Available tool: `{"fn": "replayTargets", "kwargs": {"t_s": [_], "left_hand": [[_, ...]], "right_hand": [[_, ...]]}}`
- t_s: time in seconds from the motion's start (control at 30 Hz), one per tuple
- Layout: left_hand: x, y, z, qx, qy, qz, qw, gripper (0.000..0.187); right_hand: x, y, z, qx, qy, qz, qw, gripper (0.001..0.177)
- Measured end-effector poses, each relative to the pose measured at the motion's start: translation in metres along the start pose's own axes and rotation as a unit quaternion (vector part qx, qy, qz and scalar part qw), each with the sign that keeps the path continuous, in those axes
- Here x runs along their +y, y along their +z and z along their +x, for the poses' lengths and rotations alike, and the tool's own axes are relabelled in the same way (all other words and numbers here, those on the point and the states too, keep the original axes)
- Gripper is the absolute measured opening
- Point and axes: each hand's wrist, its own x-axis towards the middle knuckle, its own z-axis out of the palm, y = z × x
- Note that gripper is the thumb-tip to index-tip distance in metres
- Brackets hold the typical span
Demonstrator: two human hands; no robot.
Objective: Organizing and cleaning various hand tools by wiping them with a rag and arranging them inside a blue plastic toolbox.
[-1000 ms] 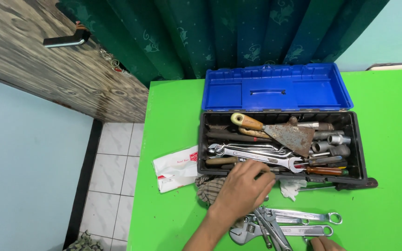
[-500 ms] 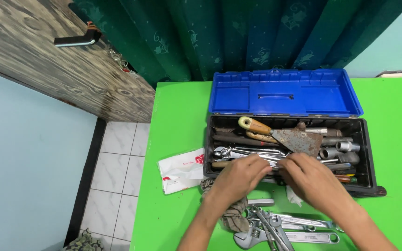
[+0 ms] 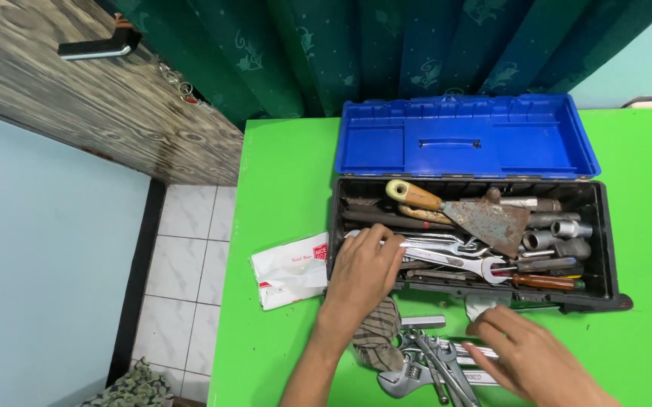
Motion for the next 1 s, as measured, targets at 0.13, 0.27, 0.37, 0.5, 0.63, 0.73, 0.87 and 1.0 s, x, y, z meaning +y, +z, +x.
{"fn": "replayTargets", "kwargs": {"t_s": [0.13, 0.27, 0.37, 0.5, 0.63, 0.73, 0.87, 1.0], "left_hand": [[0.041, -0.01, -0.039, -0.023, 0.18, -0.074, 0.981, 0.016], [0.07, 0.04, -0.086, -0.109, 0.201, -0.083, 0.97, 0.021], [0.077, 0.085, -0.113, -0.19, 0.164, -0.032, 0.967, 0.086], [0.083, 0.107, -0.124, -0.091, 0.138, 0.044, 0.985, 0.098], [0.086, 0.079, -0.109, -0.02, 0.158, 0.067, 0.985, 0.044], [0.078, 0.078, -0.106, -0.025, 0.175, 0.04, 0.983, 0.038], [0.071, 0.084, -0.102, -0.043, 0.182, 0.054, 0.981, 0.037], [0.068, 0.088, -0.098, -0.088, 0.187, -0.014, 0.978, 0.048]], "right_hand": [[-0.001, 0.06, -0.058, -0.266, 0.166, -0.046, 0.948, 0.113], [-0.002, 0.113, -0.093, -0.087, 0.121, -0.257, 0.955, 0.133], [0.003, 0.109, -0.093, -0.16, 0.125, -0.251, 0.946, 0.125], [0.008, 0.092, -0.086, -0.151, 0.094, -0.16, 0.971, 0.085], [0.012, 0.085, -0.084, -0.109, 0.052, -0.14, 0.983, 0.077], [0.008, 0.072, -0.077, -0.047, 0.039, -0.11, 0.992, 0.065], [0.011, 0.08, -0.08, -0.024, 0.048, -0.118, 0.992, 0.053], [0.013, 0.096, -0.09, 0.001, 0.065, -0.133, 0.989, 0.037]]}}
